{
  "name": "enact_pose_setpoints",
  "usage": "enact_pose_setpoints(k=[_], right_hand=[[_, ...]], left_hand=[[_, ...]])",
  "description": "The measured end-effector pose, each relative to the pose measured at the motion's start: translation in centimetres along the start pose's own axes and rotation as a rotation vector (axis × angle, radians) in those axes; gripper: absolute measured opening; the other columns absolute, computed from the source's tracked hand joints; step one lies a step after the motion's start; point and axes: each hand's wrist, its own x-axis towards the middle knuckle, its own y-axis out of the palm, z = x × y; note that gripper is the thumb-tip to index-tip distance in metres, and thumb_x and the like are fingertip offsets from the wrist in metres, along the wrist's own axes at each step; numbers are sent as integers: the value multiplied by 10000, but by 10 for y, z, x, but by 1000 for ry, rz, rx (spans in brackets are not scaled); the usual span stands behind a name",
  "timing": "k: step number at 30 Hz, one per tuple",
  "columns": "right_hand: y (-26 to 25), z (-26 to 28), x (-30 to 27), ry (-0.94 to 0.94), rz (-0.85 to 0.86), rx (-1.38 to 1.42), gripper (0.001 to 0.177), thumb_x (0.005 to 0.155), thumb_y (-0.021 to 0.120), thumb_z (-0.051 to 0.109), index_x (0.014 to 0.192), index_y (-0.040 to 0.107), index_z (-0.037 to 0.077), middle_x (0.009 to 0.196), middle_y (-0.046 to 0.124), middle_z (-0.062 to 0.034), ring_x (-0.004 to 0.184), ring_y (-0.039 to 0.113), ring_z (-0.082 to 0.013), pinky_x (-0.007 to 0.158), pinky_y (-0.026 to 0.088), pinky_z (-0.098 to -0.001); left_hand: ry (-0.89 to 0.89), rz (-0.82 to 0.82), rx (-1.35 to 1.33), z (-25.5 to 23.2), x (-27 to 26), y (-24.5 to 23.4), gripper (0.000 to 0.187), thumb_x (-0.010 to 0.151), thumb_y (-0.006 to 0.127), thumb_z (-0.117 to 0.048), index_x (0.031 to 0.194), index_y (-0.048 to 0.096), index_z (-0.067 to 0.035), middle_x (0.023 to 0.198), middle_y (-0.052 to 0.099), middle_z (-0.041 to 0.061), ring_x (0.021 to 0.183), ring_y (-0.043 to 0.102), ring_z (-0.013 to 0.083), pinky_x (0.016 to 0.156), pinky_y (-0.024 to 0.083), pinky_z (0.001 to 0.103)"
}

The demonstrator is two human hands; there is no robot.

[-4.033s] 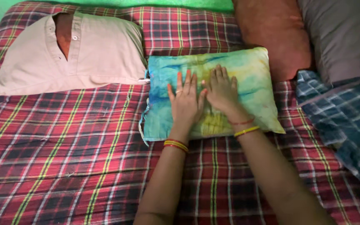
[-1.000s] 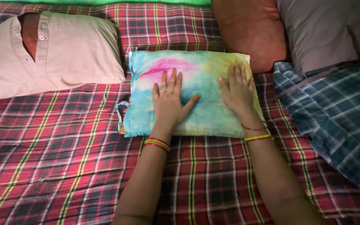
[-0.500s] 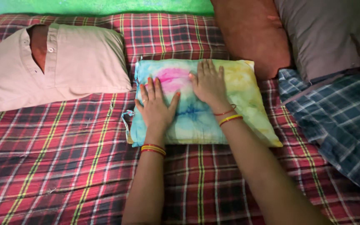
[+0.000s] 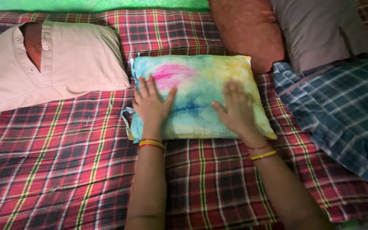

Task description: The person removes a tie-dye pillowcase from a pillow, then inserts the pillow into a blue plaid pillowcase. They smooth the pillow and adjust the case to fit.

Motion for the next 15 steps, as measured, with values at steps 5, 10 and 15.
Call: enact_pose_setpoints(k=[5,10,15], right_hand=[[-7,-74,-11,634,132,787,893,805,687,647,1404,547,-1,1302,692,-206,1135,678,-289,929,552,-428],[11,-122,-15,868,340,909,929,872,654,717,1286,712,-113,1173,755,-210,996,714,-248,866,555,-361],[0,-122,-16,807,309,1699,1094,700,541,872,1402,571,34,1307,673,-102,1120,645,-218,954,524,-393]], left_hand=[[-142,18,-138,40,11,-2,1173,767,472,-907,1638,277,-148,1573,400,300,1400,460,494,1152,391,527],[-275,163,-146,65,23,2,1209,767,515,-918,1519,445,26,1431,540,374,1356,537,458,1132,417,486],[-144,399,-456,79,26,-8,1136,814,579,-909,1418,591,53,1395,606,306,1355,569,361,1123,423,408]])
